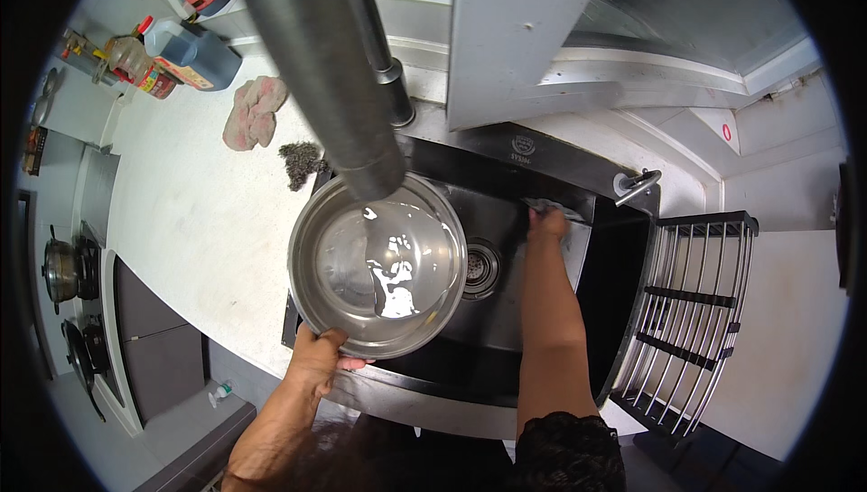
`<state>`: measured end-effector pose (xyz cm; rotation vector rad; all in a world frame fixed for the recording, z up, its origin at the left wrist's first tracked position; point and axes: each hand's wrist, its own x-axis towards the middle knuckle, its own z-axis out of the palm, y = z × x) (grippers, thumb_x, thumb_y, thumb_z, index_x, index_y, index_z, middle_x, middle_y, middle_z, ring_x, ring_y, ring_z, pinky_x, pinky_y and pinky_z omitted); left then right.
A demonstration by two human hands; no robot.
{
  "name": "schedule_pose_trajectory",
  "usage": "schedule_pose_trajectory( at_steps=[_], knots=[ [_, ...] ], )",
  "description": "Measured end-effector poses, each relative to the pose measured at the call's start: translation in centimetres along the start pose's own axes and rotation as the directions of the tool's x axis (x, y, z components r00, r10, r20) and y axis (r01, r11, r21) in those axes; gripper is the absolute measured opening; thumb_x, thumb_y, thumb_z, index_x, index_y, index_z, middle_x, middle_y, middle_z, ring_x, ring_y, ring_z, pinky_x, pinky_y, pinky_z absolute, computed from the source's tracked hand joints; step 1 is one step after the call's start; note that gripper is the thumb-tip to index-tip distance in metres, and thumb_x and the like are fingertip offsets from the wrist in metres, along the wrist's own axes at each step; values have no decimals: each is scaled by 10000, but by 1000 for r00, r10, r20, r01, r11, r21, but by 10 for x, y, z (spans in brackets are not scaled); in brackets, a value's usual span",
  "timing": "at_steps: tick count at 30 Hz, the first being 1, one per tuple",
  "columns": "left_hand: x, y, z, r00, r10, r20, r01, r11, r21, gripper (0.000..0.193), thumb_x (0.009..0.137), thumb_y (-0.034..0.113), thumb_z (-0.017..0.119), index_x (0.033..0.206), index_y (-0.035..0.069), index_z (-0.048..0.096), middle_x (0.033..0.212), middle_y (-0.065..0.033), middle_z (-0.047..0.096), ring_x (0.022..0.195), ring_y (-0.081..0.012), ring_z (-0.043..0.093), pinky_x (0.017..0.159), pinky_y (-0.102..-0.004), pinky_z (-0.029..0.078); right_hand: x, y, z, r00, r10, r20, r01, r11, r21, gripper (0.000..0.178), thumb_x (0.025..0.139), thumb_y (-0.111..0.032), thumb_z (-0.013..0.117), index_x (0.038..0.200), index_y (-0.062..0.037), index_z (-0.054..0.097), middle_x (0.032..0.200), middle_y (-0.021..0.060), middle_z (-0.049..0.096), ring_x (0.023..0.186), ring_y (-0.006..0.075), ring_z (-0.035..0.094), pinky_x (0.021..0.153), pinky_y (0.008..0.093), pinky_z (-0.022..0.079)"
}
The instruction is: The person washes a metal bowl and a small metal strainer in a kitchen sink using a sponge and running water. They rinse the items, scrub the sink basin, and then rinse and wring out the sponge and a cloth.
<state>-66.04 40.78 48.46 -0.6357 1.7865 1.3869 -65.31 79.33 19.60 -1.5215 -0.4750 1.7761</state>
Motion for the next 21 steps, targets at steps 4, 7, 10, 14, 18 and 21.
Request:
schedule_pose_trajectory(
  at_steps=[4,7,10,14,18,21],
  knots=[
    [2,6,3,995,78,56,-77,997,-20,377,801,-49,360,1162,-157,356,959,-271,574,599,-320,638,440,-270,562,47,17,-15,940,-326,101,341,873,-349,403,758,-19,531,1154,-9,459,1101,177,549,932,318,600,747,407,523],
    [5,3,-6,994,89,56,-86,995,-45,371,797,-54,359,1150,-168,367,954,-279,574,605,-329,640,436,-269,563,-22,43,14,878,-446,171,401,495,-771,353,793,-82,533,1139,-36,488,1121,202,547,989,348,575,829,410,479],
    [4,2,-2,995,96,35,-93,992,-90,390,788,-65,359,1162,-177,347,978,-290,562,633,-354,641,438,-282,569,-54,77,13,835,-126,535,535,-34,-844,306,851,-149,492,1150,-87,504,1143,212,544,1039,363,552,890,413,447],
    [3,-2,-6,996,94,1,-93,985,-148,412,786,-66,359,1179,-182,311,991,-304,552,637,-380,636,431,-296,574,-85,80,3,566,387,728,821,-345,-455,395,831,-81,462,1194,-212,547,1143,214,548,1050,338,550,873,418,465],
    [0,-6,-12,996,87,-6,-87,978,-188,431,785,-49,363,1193,-173,296,943,-298,567,609,-345,640,398,-272,561,-64,38,-9,564,103,820,808,-277,-521,403,835,-77,498,1186,-258,574,1135,188,559,1044,326,548,875,399,462],
    [-6,-5,-9,993,81,-84,-93,983,-160,429,794,-45,364,1193,-180,280,927,-309,566,581,-354,630,400,-280,559,-52,21,-37,560,-11,829,787,-305,-536,317,925,-320,442,1149,-137,573,1101,221,548,1038,369,525,822,450,448]
  ],
)
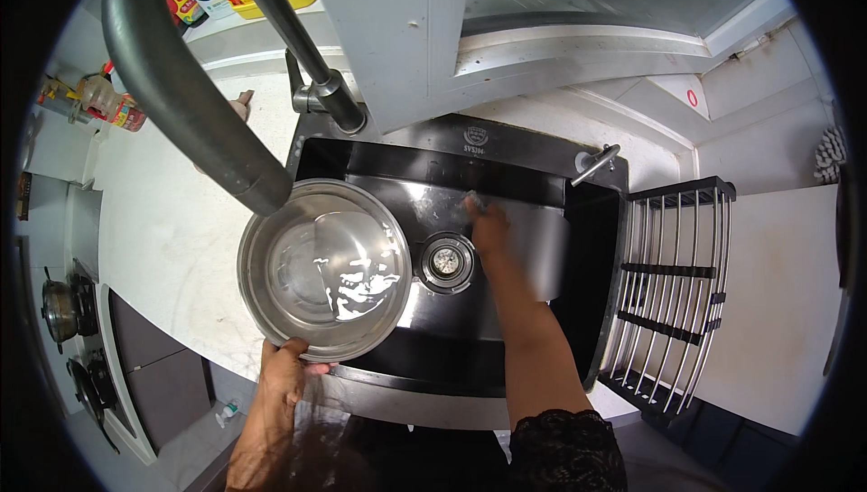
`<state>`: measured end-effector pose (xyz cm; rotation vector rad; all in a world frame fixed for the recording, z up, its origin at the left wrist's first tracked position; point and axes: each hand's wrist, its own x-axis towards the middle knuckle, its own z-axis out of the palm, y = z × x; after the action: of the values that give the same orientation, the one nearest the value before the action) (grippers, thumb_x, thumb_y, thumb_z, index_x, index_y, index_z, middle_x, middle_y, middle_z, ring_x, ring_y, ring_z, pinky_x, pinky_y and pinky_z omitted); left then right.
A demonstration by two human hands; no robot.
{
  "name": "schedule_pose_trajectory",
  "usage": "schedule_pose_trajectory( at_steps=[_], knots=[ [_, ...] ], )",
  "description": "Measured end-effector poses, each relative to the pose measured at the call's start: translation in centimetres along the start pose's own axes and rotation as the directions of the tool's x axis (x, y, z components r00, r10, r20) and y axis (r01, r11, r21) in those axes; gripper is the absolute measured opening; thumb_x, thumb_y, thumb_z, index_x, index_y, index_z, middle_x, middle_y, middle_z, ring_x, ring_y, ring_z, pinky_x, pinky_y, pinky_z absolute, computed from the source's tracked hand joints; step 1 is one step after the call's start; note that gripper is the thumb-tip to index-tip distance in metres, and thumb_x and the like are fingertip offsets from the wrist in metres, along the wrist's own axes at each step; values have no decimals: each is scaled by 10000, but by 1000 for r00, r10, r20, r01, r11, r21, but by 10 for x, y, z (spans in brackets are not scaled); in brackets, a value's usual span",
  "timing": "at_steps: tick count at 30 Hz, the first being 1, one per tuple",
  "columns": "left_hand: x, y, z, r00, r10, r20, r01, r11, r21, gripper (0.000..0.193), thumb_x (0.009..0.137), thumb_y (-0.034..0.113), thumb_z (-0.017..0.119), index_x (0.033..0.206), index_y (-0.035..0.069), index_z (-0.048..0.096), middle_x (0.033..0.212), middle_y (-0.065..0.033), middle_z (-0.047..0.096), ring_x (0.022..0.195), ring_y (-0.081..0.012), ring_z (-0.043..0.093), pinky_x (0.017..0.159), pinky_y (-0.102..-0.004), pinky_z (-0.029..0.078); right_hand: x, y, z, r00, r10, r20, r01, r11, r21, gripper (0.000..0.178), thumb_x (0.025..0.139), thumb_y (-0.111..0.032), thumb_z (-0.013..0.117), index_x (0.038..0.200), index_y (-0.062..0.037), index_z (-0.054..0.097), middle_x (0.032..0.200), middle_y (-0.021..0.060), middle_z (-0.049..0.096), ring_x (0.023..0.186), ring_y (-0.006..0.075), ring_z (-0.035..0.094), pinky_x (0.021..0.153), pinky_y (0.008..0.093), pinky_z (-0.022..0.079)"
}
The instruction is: The person washes a metal bowl and a small metal strainer in a kitchen sink using a sponge and running water. They rinse the items, scrub the sink basin, and then rinse and wring out the sponge and a cloth.
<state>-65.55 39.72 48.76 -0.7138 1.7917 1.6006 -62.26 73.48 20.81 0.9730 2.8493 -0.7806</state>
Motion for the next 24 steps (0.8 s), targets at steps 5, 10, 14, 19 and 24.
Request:
schedule_pose_trajectory(
  at_steps=[5,10,14,19,24],
  knots=[
    [4,-1,3,997,-33,66,34,999,-18,429,792,-54,358,1201,-165,291,1004,-315,537,612,-356,631,425,-290,574,-80,65,39,906,-341,251,330,940,84,290,897,-229,481,1142,-104,571,1095,224,552,1036,360,524,888,444,415],
    [4,-3,-5,994,-53,96,53,999,2,427,775,-62,367,1183,-178,315,1019,-292,537,628,-343,633,431,-283,580,-62,101,-59,989,-52,-135,28,984,-176,281,883,-125,479,1142,-28,532,1072,169,560,985,311,548,877,377,434],
    [6,-7,5,995,-17,97,16,1000,14,393,783,-54,374,1151,-188,349,1006,-279,551,632,-315,640,425,-269,575,-88,163,0,938,216,-270,-203,976,76,293,899,-136,453,1170,-39,506,1071,156,558,955,296,560,861,378,444],
    [16,-18,-9,995,-32,93,26,998,60,485,775,-63,350,1246,-113,245,1040,-298,521,634,-371,635,427,-301,575,-148,40,1,906,99,411,27,956,-291,389,789,-169,529,1154,-36,550,1181,191,536,1104,333,507,938,410,405],
    [21,-18,-11,970,-62,233,18,983,185,414,789,-55,350,1189,-158,330,959,-288,574,604,-330,641,428,-270,564,-145,34,-34,800,317,509,-415,905,89,396,756,-177,540,1123,-31,569,1098,215,578,1007,339,566,861,396,453]
  ],
)
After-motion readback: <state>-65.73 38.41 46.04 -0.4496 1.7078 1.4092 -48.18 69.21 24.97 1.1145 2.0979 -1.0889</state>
